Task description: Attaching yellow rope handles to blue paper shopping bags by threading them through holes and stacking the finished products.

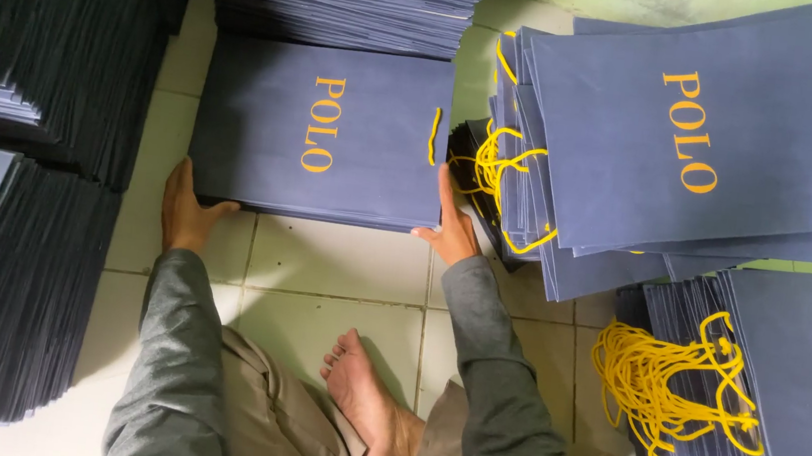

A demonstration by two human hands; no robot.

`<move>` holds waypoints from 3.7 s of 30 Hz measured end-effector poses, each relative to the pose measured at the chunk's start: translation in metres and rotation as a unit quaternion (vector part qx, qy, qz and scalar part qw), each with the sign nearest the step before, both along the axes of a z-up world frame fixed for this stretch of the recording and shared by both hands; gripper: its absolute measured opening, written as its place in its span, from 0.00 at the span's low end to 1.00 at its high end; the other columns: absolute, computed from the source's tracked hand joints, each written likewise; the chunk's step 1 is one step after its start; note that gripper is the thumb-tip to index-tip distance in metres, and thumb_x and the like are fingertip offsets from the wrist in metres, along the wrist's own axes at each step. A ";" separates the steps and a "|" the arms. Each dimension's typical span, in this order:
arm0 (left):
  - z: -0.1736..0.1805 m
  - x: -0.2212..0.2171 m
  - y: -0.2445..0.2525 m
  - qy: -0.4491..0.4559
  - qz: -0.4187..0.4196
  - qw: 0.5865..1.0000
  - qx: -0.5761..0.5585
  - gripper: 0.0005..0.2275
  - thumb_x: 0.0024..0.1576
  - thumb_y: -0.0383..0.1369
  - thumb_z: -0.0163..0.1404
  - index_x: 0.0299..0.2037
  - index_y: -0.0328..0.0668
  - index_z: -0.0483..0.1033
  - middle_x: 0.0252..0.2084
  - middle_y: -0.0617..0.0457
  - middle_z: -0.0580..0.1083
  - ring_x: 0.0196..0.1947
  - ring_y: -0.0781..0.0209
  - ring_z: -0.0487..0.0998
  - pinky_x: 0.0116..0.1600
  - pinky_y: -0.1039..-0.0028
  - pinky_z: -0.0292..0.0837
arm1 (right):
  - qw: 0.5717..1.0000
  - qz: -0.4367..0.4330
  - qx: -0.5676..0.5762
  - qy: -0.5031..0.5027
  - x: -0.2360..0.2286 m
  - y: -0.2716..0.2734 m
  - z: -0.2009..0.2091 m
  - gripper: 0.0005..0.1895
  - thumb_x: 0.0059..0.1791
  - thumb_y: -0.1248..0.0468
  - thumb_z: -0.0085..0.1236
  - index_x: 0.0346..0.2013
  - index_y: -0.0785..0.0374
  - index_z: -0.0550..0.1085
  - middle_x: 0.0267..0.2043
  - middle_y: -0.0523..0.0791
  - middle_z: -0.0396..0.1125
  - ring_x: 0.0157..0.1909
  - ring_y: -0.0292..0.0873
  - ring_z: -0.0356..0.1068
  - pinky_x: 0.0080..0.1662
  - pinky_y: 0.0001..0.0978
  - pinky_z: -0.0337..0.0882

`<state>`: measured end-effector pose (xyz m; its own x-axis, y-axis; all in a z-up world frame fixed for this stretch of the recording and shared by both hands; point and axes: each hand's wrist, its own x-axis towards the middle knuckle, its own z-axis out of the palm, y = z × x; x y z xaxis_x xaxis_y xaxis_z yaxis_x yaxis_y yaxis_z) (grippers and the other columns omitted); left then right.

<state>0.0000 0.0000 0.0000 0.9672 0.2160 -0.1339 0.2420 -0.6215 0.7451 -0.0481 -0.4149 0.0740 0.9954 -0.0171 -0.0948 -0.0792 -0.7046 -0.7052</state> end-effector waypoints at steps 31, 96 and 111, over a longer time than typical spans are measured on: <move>0.152 -0.047 -0.380 -0.370 -0.340 0.857 0.114 0.19 0.62 0.48 0.50 0.62 0.61 0.72 0.69 0.45 0.63 0.72 0.43 0.59 0.70 0.40 0.53 | 0.751 -0.527 0.218 -0.332 -0.027 -0.337 0.097 0.22 0.45 0.61 0.71 0.51 0.62 0.72 0.39 0.49 0.72 0.27 0.47 0.80 0.27 0.35 0.85; 0.220 -0.257 -0.220 -0.305 -0.208 0.918 -0.142 0.13 0.55 0.19 0.50 0.44 0.49 0.80 0.51 0.49 0.72 0.51 0.47 0.76 0.58 0.58 0.71 | 0.924 0.072 -0.349 -0.139 -0.210 -0.089 0.110 0.21 0.55 0.60 0.51 0.64 0.46 0.66 0.45 0.46 0.70 0.42 0.53 0.74 0.45 0.51 0.75; 0.204 -0.208 -0.276 -0.192 -0.229 0.907 -0.297 0.26 0.61 0.38 0.54 0.67 0.40 0.60 0.61 0.27 0.62 0.31 0.36 0.83 0.38 0.59 0.83 | 0.878 0.026 -0.284 -0.384 -0.180 -0.115 0.105 0.11 0.55 0.50 0.54 0.39 0.53 0.73 0.43 0.42 0.72 0.48 0.48 0.73 0.46 0.42 0.74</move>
